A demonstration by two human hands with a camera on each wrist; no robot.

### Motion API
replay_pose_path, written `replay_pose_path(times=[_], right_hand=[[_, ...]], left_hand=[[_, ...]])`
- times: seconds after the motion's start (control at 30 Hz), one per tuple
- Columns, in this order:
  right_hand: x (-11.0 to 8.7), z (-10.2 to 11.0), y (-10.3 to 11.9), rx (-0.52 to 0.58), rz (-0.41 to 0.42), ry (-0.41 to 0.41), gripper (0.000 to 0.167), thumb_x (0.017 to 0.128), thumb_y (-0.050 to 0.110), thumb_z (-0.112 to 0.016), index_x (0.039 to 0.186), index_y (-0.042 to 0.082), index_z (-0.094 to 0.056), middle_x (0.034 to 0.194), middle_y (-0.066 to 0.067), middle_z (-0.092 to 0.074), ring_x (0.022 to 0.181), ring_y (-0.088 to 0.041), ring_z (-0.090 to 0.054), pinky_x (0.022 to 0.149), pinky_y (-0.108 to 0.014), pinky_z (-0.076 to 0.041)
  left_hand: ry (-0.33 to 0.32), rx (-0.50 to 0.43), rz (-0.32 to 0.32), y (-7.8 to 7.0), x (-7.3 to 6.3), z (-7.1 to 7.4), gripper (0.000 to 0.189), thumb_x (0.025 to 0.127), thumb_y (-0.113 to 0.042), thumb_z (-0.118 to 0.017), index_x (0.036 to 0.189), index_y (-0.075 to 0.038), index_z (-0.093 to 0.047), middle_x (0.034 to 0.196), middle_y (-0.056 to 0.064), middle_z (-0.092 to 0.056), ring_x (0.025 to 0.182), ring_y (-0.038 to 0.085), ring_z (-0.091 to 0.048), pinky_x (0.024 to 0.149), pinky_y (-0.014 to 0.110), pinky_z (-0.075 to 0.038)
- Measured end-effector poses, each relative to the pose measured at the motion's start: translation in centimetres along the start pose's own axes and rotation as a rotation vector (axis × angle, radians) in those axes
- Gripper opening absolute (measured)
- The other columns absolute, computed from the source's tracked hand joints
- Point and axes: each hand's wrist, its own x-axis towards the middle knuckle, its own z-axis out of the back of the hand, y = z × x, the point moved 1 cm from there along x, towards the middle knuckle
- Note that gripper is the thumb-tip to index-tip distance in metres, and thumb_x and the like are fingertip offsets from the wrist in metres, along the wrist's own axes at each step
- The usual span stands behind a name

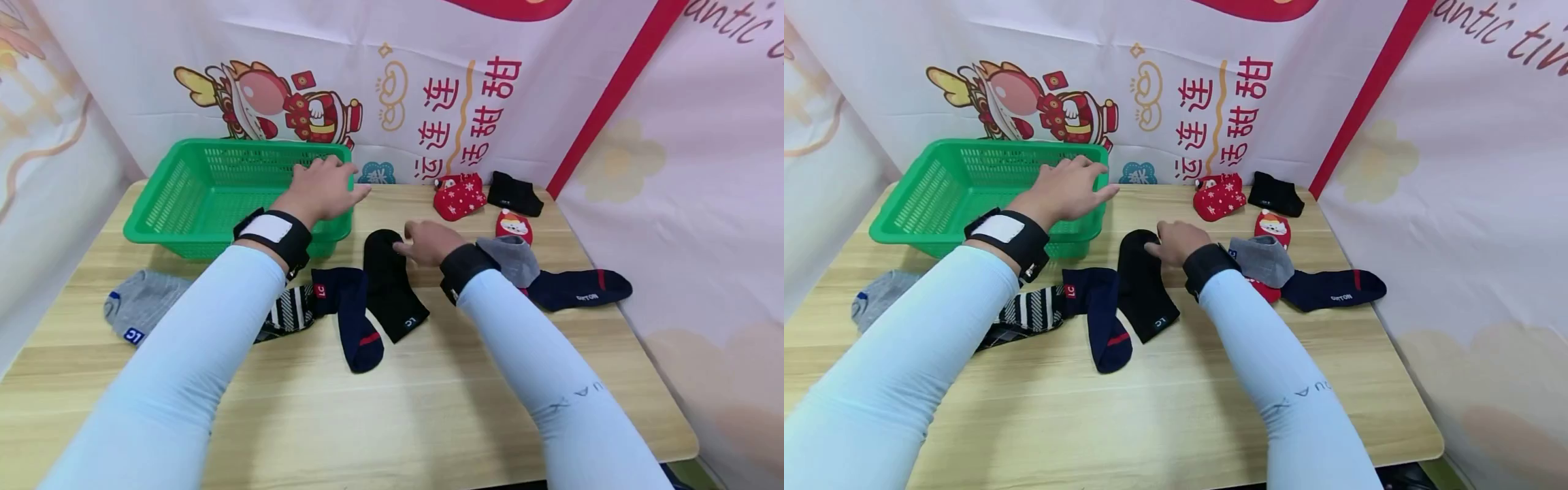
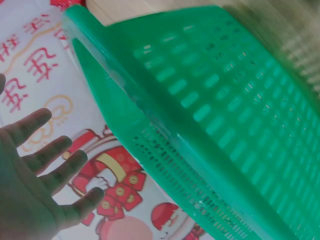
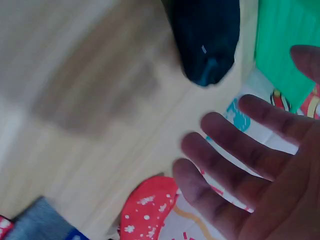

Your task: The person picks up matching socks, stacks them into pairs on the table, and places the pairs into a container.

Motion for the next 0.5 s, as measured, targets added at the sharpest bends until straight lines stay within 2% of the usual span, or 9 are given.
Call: replay_pose_path(times=[0.1, 0.2, 0.4, 0.5], right_hand=[[-0.8, -1.3, -0.2, 0.011, -0.019, 0.049, 0.053, 0.101, 0.054, -0.047, 0.127, 0.008, -0.057, 0.114, -0.012, -0.068, 0.097, -0.026, -0.062, 0.09, -0.041, -0.052], [-1.7, -2.5, -0.4, 0.01, -0.035, 0.078, 0.056, 0.1, 0.057, -0.047, 0.123, 0.008, -0.061, 0.11, -0.01, -0.069, 0.092, -0.025, -0.062, 0.085, -0.041, -0.052], [-3.3, -4.4, -0.3, -0.018, -0.065, 0.133, 0.066, 0.097, 0.067, -0.045, 0.12, 0.009, -0.066, 0.101, -0.007, -0.069, 0.088, -0.025, -0.063, 0.081, -0.04, -0.051], [-3.8, -5.2, 0.0, -0.041, -0.07, 0.15, 0.068, 0.094, 0.071, -0.044, 0.11, 0.01, -0.069, 0.091, -0.005, -0.068, 0.083, -0.024, -0.063, 0.075, -0.037, -0.05]], left_hand=[[-0.026, 0.008, -0.045, -0.6, -0.5, 0.0, 0.066, 0.103, -0.057, -0.035, 0.156, -0.018, -0.034, 0.161, 0.018, -0.03, 0.148, 0.043, -0.026, 0.116, 0.072, -0.016], [-0.067, 0.024, -0.1, -1.4, -1.3, -0.3, 0.062, 0.104, -0.054, -0.037, 0.154, -0.016, -0.039, 0.158, 0.017, -0.037, 0.145, 0.041, -0.032, 0.115, 0.069, -0.021], [-0.193, 0.05, -0.221, -3.4, -3.5, -1.4, 0.052, 0.103, -0.051, -0.042, 0.142, -0.019, -0.055, 0.143, 0.011, -0.054, 0.13, 0.034, -0.049, 0.104, 0.06, -0.038], [-0.275, 0.038, -0.292, -4.2, -4.9, -1.9, 0.044, 0.103, -0.046, -0.046, 0.132, -0.018, -0.063, 0.134, 0.009, -0.062, 0.125, 0.031, -0.055, 0.098, 0.055, -0.044]])
